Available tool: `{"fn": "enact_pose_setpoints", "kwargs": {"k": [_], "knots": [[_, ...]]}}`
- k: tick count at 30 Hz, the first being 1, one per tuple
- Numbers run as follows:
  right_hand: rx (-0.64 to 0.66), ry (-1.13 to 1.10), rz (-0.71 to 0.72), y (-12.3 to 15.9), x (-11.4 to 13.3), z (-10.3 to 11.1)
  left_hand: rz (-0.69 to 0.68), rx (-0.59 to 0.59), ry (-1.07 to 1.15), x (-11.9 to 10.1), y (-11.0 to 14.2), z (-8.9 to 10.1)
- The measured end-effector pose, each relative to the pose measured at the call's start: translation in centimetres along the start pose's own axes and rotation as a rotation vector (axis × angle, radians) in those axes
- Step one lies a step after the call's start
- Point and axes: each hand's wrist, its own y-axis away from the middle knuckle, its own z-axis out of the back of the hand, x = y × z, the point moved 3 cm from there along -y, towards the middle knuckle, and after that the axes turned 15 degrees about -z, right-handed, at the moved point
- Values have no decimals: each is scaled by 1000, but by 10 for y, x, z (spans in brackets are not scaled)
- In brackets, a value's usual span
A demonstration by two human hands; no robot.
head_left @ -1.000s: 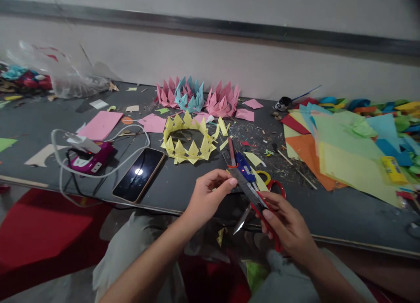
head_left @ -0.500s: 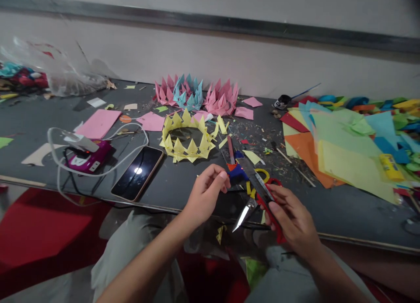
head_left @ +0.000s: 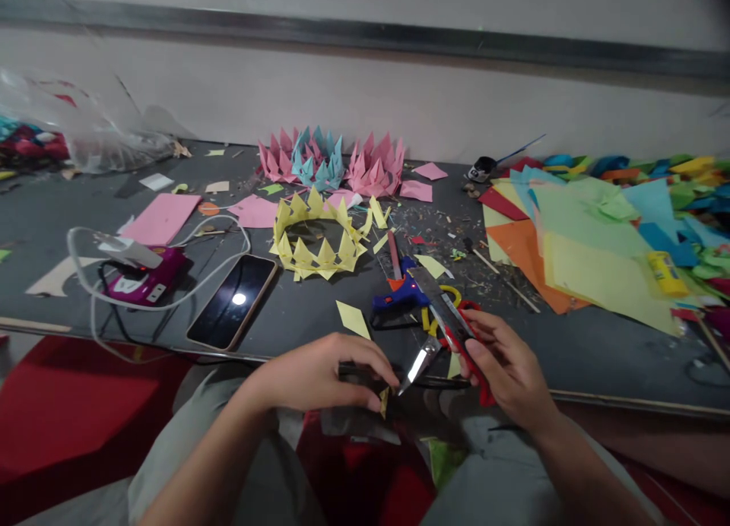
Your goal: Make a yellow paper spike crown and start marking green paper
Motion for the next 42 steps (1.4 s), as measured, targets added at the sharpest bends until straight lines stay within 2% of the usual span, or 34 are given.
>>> {"fn": "enact_pose_setpoints", "kwargs": {"k": [1, 4, 7, 12, 15, 19, 22, 28, 31, 35, 38, 42], "knots": [[5, 5, 2, 0, -1, 1, 22, -53, -29, 1, 4, 6], [15, 22, 0, 1, -3, 1, 126, -308, -147, 7, 17, 21], [35, 53, 7, 2, -4, -1, 165, -508, -265, 10, 24, 27], [85, 140, 19, 3, -7, -6, 87, -729, -220, 14, 21, 23], [153, 239, 72, 1, -10, -8, 91, -799, -136, 18, 17, 19], [207, 380, 150, 0, -13, -9, 98, -768, -38, 21, 14, 12], [191, 468, 229, 1, -12, -10, 78, -732, 0, 19, 13, 9], [153, 545, 428, 4, -6, -12, 67, -716, -136, 13, 12, 9], [128, 491, 381, 5, -7, -11, 94, -688, -186, 12, 12, 11], [5, 126, 198, 0, -10, 3, 121, -618, -220, 13, 12, 12], [-82, -48, 155, -6, -10, 15, 156, -484, -199, 11, 14, 11], [-53, -24, 158, -10, -12, 18, 179, -61, -38, 7, 18, 4]]}}
